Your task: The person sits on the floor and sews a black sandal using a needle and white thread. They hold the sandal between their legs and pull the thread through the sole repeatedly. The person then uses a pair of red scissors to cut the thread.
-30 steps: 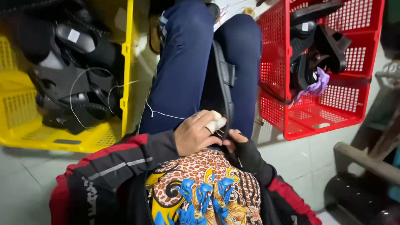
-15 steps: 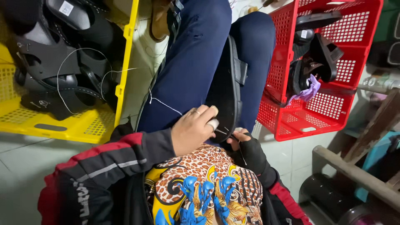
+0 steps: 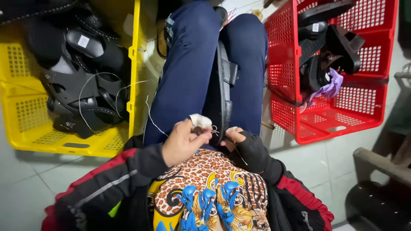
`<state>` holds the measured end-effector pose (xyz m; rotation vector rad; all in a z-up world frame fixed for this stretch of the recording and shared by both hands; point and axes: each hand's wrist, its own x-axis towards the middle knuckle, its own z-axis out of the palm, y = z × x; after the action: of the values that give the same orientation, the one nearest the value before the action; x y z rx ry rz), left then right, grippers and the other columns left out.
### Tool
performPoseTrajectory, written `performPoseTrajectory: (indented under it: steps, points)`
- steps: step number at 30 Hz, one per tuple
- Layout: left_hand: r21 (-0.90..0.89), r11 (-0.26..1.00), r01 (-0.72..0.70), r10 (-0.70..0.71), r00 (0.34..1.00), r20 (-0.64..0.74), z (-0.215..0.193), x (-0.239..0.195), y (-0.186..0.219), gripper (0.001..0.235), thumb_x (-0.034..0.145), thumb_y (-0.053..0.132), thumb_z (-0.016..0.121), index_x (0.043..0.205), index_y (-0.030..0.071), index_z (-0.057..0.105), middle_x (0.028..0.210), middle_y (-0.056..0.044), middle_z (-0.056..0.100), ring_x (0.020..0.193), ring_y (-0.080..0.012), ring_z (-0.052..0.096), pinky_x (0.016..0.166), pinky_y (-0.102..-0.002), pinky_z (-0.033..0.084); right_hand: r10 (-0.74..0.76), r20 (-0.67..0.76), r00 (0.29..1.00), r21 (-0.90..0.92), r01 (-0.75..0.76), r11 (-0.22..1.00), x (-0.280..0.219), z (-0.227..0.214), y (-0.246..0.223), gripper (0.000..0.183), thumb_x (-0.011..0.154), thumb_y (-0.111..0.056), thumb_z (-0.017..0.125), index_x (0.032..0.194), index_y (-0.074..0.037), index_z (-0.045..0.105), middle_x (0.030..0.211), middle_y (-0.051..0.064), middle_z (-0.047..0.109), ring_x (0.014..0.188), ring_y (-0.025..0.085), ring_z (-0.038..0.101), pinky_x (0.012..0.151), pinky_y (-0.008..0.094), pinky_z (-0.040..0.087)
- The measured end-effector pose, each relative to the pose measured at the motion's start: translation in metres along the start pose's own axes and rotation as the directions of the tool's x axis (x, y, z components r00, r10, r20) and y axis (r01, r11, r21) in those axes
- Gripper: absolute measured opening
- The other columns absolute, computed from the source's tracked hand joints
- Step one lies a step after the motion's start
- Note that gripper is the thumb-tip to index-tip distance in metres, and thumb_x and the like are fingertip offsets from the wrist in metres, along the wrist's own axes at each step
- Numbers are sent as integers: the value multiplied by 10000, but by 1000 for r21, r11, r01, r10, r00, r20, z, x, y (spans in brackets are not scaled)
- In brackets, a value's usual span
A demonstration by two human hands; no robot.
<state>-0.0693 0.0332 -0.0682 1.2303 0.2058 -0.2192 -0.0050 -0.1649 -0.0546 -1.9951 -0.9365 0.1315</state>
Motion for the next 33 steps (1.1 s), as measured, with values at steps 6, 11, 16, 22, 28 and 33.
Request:
performPoseTrajectory:
  steps: [6, 11, 16, 22, 28, 33]
  points:
    - [267, 963, -40, 38, 999, 14, 3, 5, -10, 457, 794, 4, 699, 1203, -33, 500, 730, -103, 693, 548, -132, 684, 336, -154, 416, -22, -14, 1000, 13, 22, 1000, -18, -14, 16, 378, 756, -133, 757, 1112, -31, 680, 887, 134, 677, 738, 308, 686, 647, 347, 558]
    - [197, 980, -5, -8, 998, 65, 2, 5, -5, 517, 716, -41, 731, 1185, -38, 514, 687, -113, 653, 534, -81, 603, 370, -107, 325, 25, 266, 964, -4, -25, 1000, -17, -42, 14, 429, 870, -141, 576, 1294, -78, 575, 914, 199, 632, 699, 396, 646, 569, 426, 524]
    - [717, 623, -313, 395, 917, 58, 39, 21, 22, 425, 735, 310, 804, 1020, 55, 616, 841, -99, 565, 653, -302, 632, 525, -335, 507, 270, 546, 793, -283, -129, 951, -11, -112, 1, 558, 857, -200, 470, 1413, -222, 428, 916, 144, 626, 680, 352, 660, 590, 426, 551]
    - [733, 242, -636, 544, 714, 440, 34, 20, 44, 178, 871, 132, 620, 730, 66, 533, 646, -36, 384, 539, -241, 433, 463, -329, 380, 17, 507, 862, -89, 33, 996, -14, -87, 3, 517, 830, -244, 525, 1342, -178, 529, 862, 118, 624, 663, 312, 667, 556, 397, 555]
    - [611, 83, -787, 625, 519, 583, 15, 10, 15, 231, 904, 127, 593, 679, 98, 552, 680, -51, 441, 530, -216, 398, 456, -302, 346, -181, 330, 926, -196, 255, 947, -1, -58, 10, 373, 847, -235, 547, 1198, -117, 592, 878, 100, 588, 639, 265, 614, 518, 363, 525]
    - [579, 91, -810, 642, 492, 588, 14, 10, 13, 238, 911, 117, 592, 683, 69, 545, 674, -72, 440, 515, -224, 389, 448, -308, 336, -22, 175, 984, 437, -58, 897, -7, -73, -4, 240, 864, -208, 622, 1046, -77, 707, 848, 98, 683, 743, 284, 705, 650, 337, 582]
